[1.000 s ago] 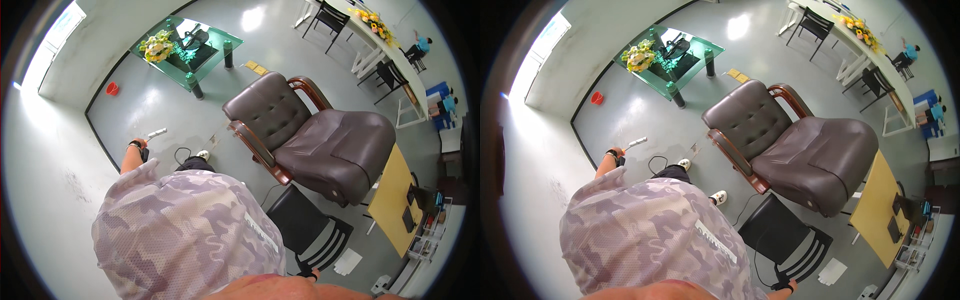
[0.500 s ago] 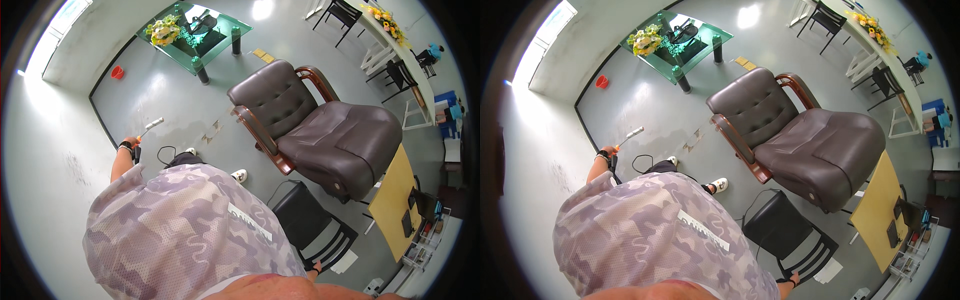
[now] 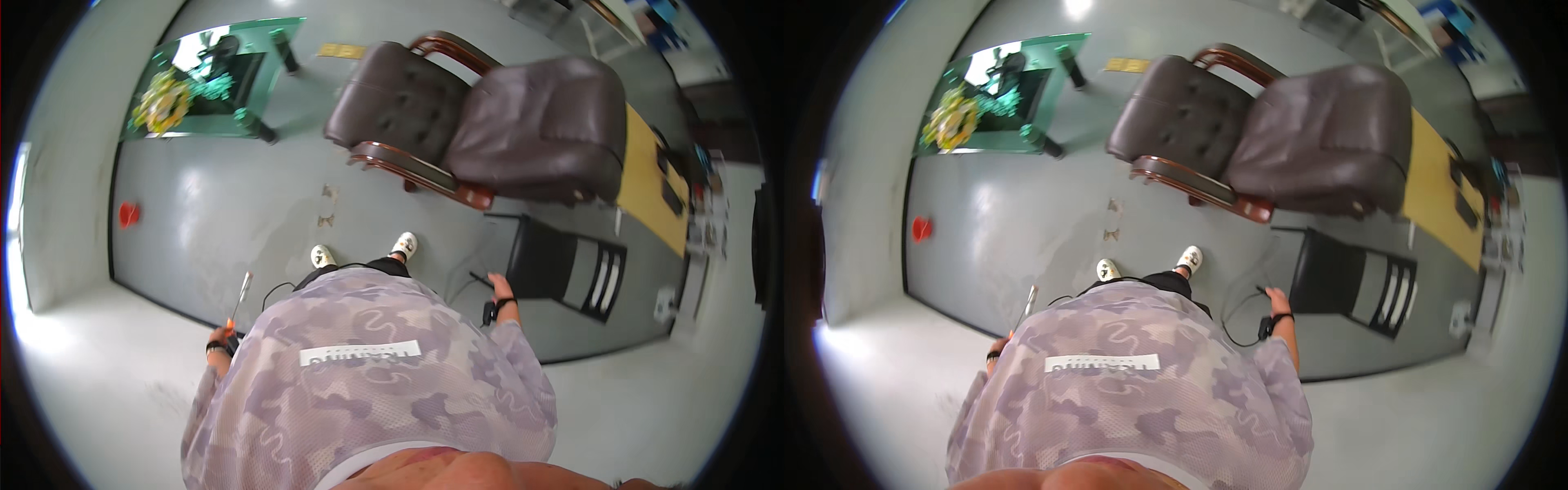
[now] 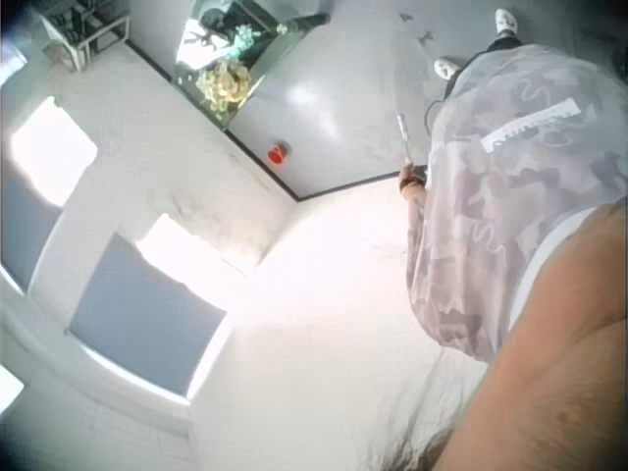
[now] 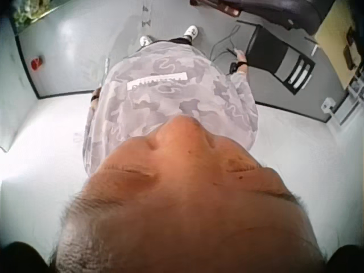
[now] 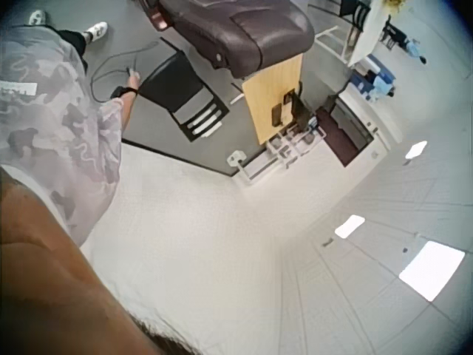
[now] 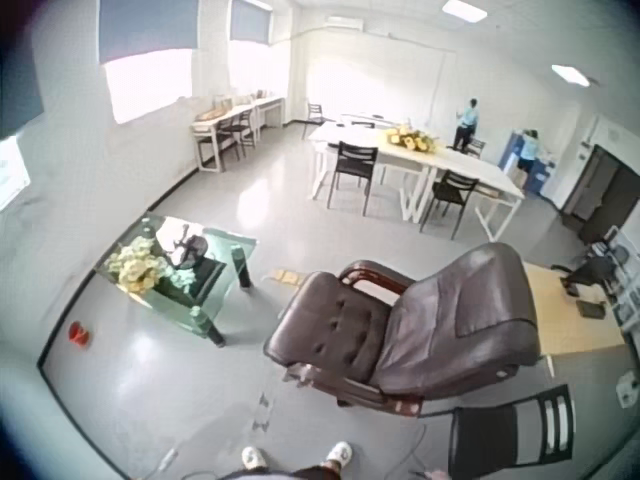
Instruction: The recorder uses a small paint roller to apply white paint to a section of a wall while sitting in a large armchair.
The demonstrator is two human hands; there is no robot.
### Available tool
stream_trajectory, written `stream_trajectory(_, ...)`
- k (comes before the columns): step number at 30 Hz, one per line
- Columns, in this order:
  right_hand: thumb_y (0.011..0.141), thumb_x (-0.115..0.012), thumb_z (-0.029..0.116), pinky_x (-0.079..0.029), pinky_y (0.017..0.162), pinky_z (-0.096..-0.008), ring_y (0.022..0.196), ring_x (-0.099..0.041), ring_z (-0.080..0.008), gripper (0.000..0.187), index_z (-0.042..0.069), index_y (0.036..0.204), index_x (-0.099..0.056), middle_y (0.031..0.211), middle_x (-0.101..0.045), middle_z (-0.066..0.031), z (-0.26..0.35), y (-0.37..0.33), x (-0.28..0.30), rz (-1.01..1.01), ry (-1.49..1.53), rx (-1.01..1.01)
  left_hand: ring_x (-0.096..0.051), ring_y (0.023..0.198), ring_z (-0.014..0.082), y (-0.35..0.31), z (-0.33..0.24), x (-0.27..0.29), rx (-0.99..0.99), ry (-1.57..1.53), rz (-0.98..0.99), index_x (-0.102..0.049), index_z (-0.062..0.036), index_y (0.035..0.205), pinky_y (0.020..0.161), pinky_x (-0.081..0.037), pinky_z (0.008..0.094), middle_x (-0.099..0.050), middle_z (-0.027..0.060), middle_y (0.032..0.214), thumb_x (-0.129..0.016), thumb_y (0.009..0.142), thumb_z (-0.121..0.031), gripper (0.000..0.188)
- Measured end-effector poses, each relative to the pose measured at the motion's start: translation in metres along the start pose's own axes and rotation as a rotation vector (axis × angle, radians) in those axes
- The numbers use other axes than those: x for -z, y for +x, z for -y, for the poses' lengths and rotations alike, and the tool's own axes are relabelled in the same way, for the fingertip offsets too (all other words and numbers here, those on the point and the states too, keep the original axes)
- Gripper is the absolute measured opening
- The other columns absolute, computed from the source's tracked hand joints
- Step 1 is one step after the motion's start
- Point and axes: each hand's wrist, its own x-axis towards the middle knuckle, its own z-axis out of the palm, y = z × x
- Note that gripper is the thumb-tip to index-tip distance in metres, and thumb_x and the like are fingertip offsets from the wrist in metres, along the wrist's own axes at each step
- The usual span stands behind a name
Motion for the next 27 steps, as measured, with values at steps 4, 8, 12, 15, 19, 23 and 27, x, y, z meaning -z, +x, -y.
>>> stream_trajectory(4, 0.077, -0.061, 0.041, -0.037, 0.076, -0.0376, 0.094, -0.044, -0.019, 0.045, 0.016, 0.114, -0.052, 0.11, -0.051, 0.0001, 0.102, -0.039, -0.028, -0.11, 0.207, -0.166, -0.04, 0.043, 0.0128, 0.042, 0.076, 0.009, 0.21, -0.437, 0.089, -0.066, -0.0059, 0.092, 0.041, -0.03, 0.0279, -0.063, 0.0033, 0.07, -0.063, 0.075, -0.03, 0.03)
stream_trajectory(8, 0.082, -0.062, 0.032, -0.04, 0.055, -0.024, 0.064, -0.048, -0.0088, 0.03, 0.004, 0.092, -0.059, 0.073, -0.054, 0.0013, 0.172, 0.005, -0.051, -0.033, 0.284, 0.21, -0.051, 0.05, 0.0133, 0.046, 0.031, 0.012, 0.19, -0.685, 0.081, -0.062, -0.0011, 0.099, 0.043, -0.034, 0.0268, -0.064, 0.0056, 0.073, -0.064, 0.076, -0.021, 0.03)
stream_trajectory(12, 0.083, -0.062, 0.033, -0.047, 0.068, -0.0254, 0.076, -0.059, -0.0119, 0.035, 0.003, 0.1, -0.057, 0.085, -0.062, -0.0037, 0.312, 0.029, -0.147, 0.032, 0.167, 0.394, -0.057, 0.062, 0.0169, 0.034, 0.035, 0.032, 0.242, -0.766, 0.041, -0.062, 0.0009, 0.096, 0.054, -0.042, 0.0306, -0.064, 0.0065, 0.078, -0.062, 0.079, -0.02, 0.028)
stream_trajectory(15, 0.08, -0.062, 0.035, -0.047, 0.078, -0.0321, 0.085, -0.062, -0.0222, 0.039, 0.003, 0.102, -0.058, 0.093, -0.065, -0.0128, 0.377, 0.082, -0.204, 0.006, -0.253, 0.605, -0.055, 0.057, 0.0161, -0.003, -0.011, 0.039, 0.085, -0.388, -0.025, -0.055, 0.0021, 0.096, 0.054, -0.046, 0.0273, -0.056, 0.0058, 0.067, -0.061, 0.08, -0.012, 0.022)
stream_trajectory(19, 0.075, -0.055, 0.048, -0.044, 0.088, -0.0394, 0.1, -0.057, -0.0343, 0.053, 0.003, 0.104, -0.061, 0.102, -0.061, -0.022, 0.42, 0.17, -0.272, 0.205, -0.629, 0.577, -0.052, 0.052, 0.0135, -0.066, 0.016, 0.031, 0.208, -1.231, 0.027, -0.056, -0.0006, 0.079, 0.047, -0.04, 0.025, -0.056, 0.0053, 0.065, -0.058, 0.079, -0.012, 0.012)
stream_trajectory(23, 0.069, -0.058, 0.06, -0.034, 0.098, -0.0537, 0.122, -0.042, -0.0314, 0.072, 0.01, 0.121, -0.053, 0.131, -0.044, -0.0143, 0.456, 0.187, -0.312, 0.033, -1.039, 0.252, -0.048, 0.046, 0.0123, -0.153, -0.004, 0.05, 0.352, -1.302, -0.154, -0.055, -0.0021, 0.082, 0.043, -0.038, 0.0241, -0.053, 0.0036, 0.061, -0.062, 0.077, -0.013, 0.014)
stream_trajectory(27, 0.067, -0.061, 0.062, -0.04, 0.096, -0.0348, 0.115, -0.049, -0.0294, 0.079, -0.001, 0.115, -0.057, 0.121, -0.053, -0.0193, 0.466, 0.213, -0.326, 0.325, -1.068, 0.255, -0.048, 0.047, 0.0121, -0.152, 0.029, 0.058, 0.395, -1.329, -0.174, -0.056, -0.0029, 0.081, 0.043, -0.039, 0.0238, -0.053, 0.0029, 0.061, -0.063, 0.077, -0.014, 0.014)
